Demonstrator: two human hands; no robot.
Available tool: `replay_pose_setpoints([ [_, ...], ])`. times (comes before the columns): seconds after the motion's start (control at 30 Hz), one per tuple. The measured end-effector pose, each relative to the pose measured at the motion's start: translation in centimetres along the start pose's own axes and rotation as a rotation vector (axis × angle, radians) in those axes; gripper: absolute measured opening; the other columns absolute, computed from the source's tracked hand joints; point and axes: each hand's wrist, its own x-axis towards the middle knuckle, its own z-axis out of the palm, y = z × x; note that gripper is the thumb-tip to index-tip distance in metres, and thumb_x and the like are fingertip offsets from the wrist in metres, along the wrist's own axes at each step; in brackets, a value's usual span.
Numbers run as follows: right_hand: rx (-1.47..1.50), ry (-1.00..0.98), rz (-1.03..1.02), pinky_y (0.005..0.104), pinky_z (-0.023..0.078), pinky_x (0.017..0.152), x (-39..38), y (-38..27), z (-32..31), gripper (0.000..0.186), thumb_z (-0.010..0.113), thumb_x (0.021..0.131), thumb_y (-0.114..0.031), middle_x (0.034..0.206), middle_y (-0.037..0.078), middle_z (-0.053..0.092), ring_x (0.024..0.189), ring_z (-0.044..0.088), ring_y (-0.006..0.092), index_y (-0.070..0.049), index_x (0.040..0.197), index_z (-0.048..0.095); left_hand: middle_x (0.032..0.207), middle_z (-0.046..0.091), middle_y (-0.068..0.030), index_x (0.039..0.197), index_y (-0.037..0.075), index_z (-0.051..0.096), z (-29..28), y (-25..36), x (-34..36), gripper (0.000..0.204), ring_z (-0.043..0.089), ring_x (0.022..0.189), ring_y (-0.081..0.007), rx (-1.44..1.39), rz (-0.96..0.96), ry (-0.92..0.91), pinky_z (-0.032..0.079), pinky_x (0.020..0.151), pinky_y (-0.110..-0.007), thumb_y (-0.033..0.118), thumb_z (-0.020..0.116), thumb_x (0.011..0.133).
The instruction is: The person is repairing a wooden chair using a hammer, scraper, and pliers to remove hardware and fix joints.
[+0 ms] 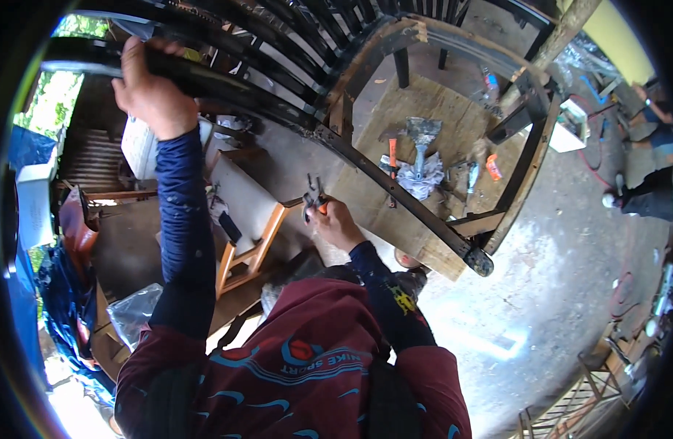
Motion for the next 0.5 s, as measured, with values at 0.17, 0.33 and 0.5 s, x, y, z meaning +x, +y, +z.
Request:
replay_pose_setpoints([
  [0.17,-0.145,-0.094,0.170,0.0414,0.064,0.083,-1.8,-11.2,0.4,0.033,0.065,0.102,-0.024,0.120,0.016,0.066,0.099,0.069,0.0229,0.004,0.120,0.061,0.075,0.066,-0.0129,0.095,-0.003,0.061,-2.0,-1.6,0.5,0.018,0.066,0.063,-0.0234,-0.053,0.093,-0.108,0.057,0.060,-0.036,0.014,0.066,0.099],
  [0.33,-0.258,0.039,0.099,0.0470,0.064,0.083,-0.9,-12.7,-0.2,0.042,0.065,0.102,-0.037,0.112,0.011,0.066,0.091,0.067,0.0209,0.001,0.118,0.062,0.075,0.058,0.0013,0.104,0.005,0.059,0.6,1.1,-1.0,0.019,0.051,0.060,-0.0080,-0.048,-0.021,-0.034,0.039,0.053,-0.025,0.022,0.068,0.102],
  [0.5,-0.408,0.091,0.168,0.0396,0.063,0.066,-1.5,-13.9,0.1,0.037,0.064,0.103,-0.037,0.092,0.008,0.066,0.076,0.064,0.0164,-0.001,0.105,0.064,0.078,0.058,0.0030,0.117,0.004,0.062,0.8,1.6,-1.4,0.024,0.047,0.061,-0.0052,-0.055,-0.064,-0.007,0.036,0.053,-0.023,0.023,0.067,0.103],
])
